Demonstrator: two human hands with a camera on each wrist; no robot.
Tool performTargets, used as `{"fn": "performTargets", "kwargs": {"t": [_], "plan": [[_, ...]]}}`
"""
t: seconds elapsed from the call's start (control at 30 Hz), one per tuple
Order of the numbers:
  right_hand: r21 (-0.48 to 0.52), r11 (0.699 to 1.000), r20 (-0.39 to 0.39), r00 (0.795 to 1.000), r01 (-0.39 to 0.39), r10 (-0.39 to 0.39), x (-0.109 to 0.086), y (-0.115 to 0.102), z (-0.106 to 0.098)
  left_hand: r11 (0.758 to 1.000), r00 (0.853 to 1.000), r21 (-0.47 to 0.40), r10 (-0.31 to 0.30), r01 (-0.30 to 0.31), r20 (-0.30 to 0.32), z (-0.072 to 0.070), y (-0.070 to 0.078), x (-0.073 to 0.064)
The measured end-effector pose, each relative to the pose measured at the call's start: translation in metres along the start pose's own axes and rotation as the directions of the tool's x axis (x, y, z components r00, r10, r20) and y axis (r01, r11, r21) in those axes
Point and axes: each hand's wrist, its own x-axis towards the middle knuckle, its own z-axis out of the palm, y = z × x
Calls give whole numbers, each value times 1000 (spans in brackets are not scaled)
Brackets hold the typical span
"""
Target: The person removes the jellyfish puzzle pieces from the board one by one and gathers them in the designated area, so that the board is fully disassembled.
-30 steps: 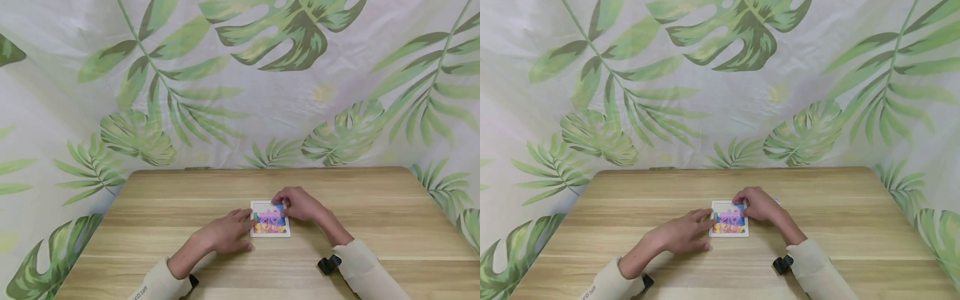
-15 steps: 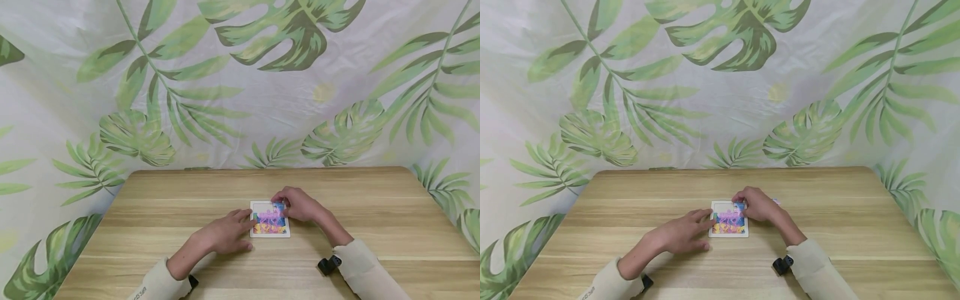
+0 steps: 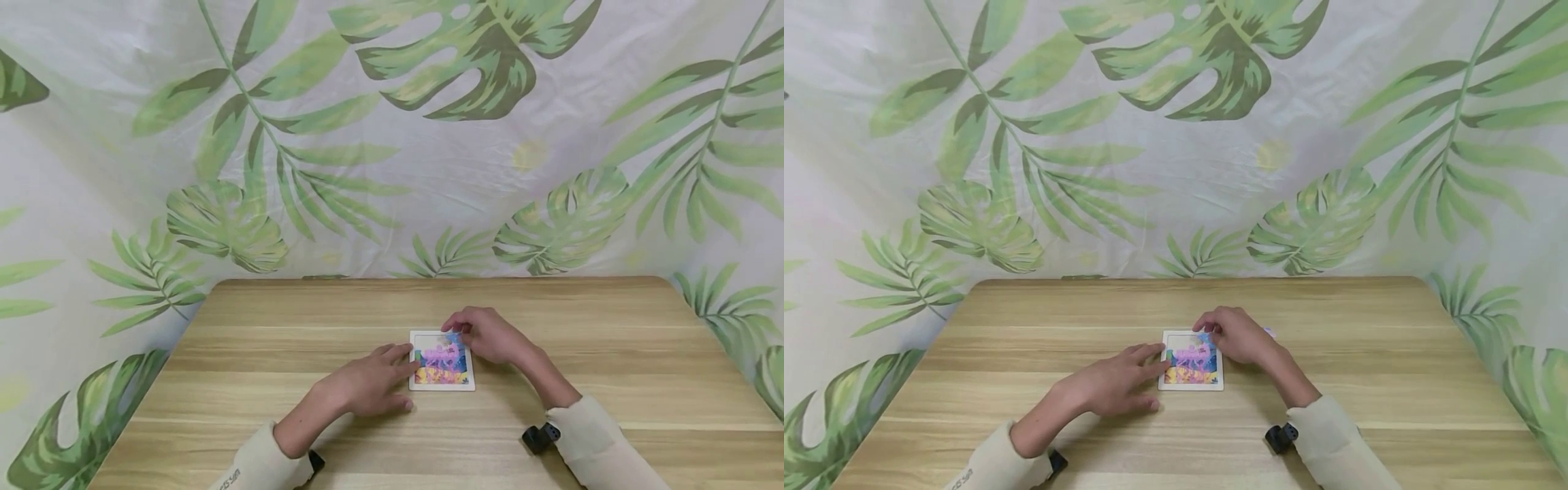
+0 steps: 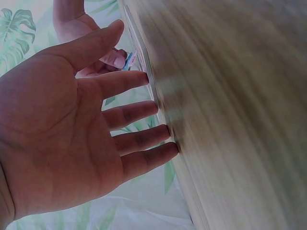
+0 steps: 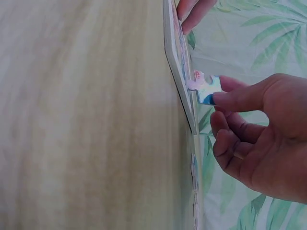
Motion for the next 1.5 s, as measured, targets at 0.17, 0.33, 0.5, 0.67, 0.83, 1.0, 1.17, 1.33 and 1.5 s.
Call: {"fn": "performTargets", "kwargs": {"t": [0.17,0.33,0.5,0.67,0.83,1.0,1.17,1.33,1.5], "plan": [[37,999,5,1000,-29,29,-1,-2,-3,1000,1000,3,1,-1,-3,-1,0,0],[59,997,13,999,-45,44,-2,-2,-4,1000,1000,4,1,-1,0,-1,0,0],[76,997,20,1000,-18,16,-3,-2,-6,1000,1000,-2,2,-2,6,-1,0,0],[99,995,9,1000,-10,9,-6,-1,-13,1000,1000,4,13,-13,-3,-2,0,0],[112,993,9,1000,-24,23,-12,5,-20,1000,1000,5,15,-15,-4,-2,0,0],[128,991,20,999,-35,32,-22,18,-26,1000,1000,3,16,-16,2,-2,0,-1],[144,988,18,998,-64,62,-31,35,-33,1000,1000,9,18,-18,2,-1,-1,-1],[143,985,9,995,-99,98,-39,45,-43,1000,1000,12,12,-12,4,-1,-1,-1],[149,980,-3,991,-133,135,-48,53,-51,1000,1000,10,9,-9,6,-1,0,-2]]}}
